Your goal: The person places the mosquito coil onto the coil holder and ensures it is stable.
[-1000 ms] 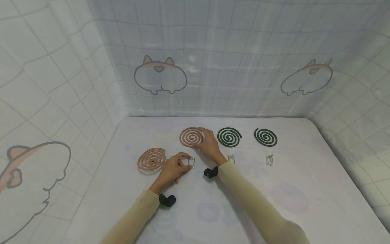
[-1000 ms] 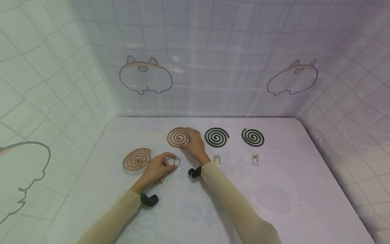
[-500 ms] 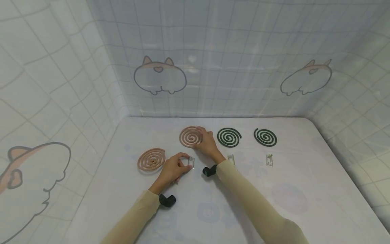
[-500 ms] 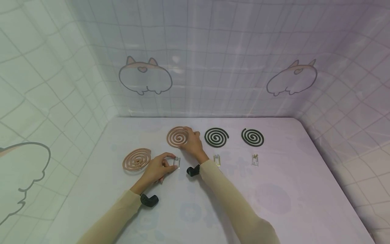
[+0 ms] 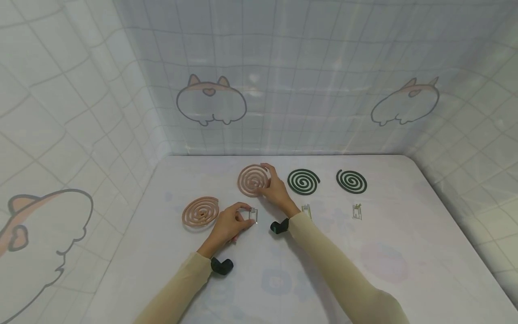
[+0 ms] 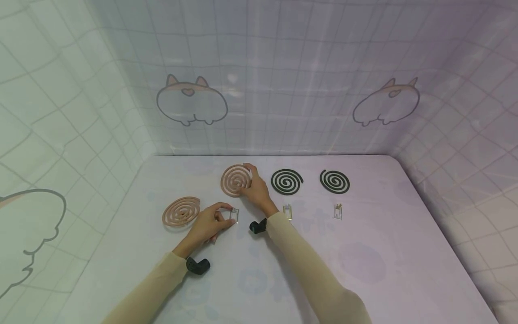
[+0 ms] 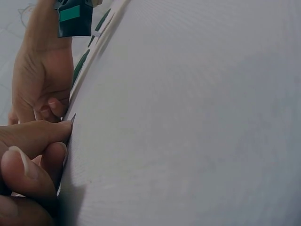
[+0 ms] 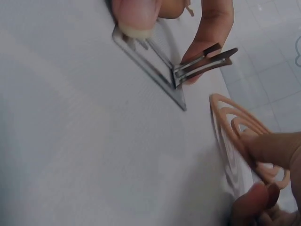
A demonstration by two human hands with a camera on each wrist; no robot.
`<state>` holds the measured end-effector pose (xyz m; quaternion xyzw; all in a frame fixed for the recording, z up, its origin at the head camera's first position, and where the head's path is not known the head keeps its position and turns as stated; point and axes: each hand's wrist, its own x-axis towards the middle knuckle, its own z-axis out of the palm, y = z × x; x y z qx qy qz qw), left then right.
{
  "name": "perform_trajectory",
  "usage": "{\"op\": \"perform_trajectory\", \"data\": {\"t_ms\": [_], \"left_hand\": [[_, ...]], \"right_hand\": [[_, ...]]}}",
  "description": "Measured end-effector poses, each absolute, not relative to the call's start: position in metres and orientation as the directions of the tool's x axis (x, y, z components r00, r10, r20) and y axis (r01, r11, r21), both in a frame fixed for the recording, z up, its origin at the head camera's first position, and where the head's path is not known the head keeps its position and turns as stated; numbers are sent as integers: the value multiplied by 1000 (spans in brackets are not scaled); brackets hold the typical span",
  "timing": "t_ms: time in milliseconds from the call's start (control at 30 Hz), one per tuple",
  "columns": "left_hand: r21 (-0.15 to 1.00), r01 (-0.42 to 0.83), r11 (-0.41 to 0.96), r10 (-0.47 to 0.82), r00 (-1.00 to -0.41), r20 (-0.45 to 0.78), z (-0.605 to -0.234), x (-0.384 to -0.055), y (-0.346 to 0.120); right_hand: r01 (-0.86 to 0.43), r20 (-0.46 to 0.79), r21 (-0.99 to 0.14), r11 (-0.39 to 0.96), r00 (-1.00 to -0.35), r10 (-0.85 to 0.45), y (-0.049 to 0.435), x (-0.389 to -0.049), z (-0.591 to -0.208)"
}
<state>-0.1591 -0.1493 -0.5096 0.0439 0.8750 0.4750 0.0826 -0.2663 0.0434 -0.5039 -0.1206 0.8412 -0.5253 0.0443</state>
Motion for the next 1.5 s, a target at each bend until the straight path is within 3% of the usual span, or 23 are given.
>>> {"op": "perform_trajectory", "data": {"t_ms": [633,1000,1500], "left_hand": [[836,-17,549,149,-982,-118,-507,-160,-149],[840,-24,542,145,-982,-122,-511,-160,-149],[839,-47,542,125,-983,-135,-510,-159,-148]], "right_hand": [[-207,64,-892,402,-938,-339,47,-266,-506],[-183,68,-905,383,-953,-296,43,-265,-508],[-57,12,-989,134,-947,-320,48,-262,-504]]}}
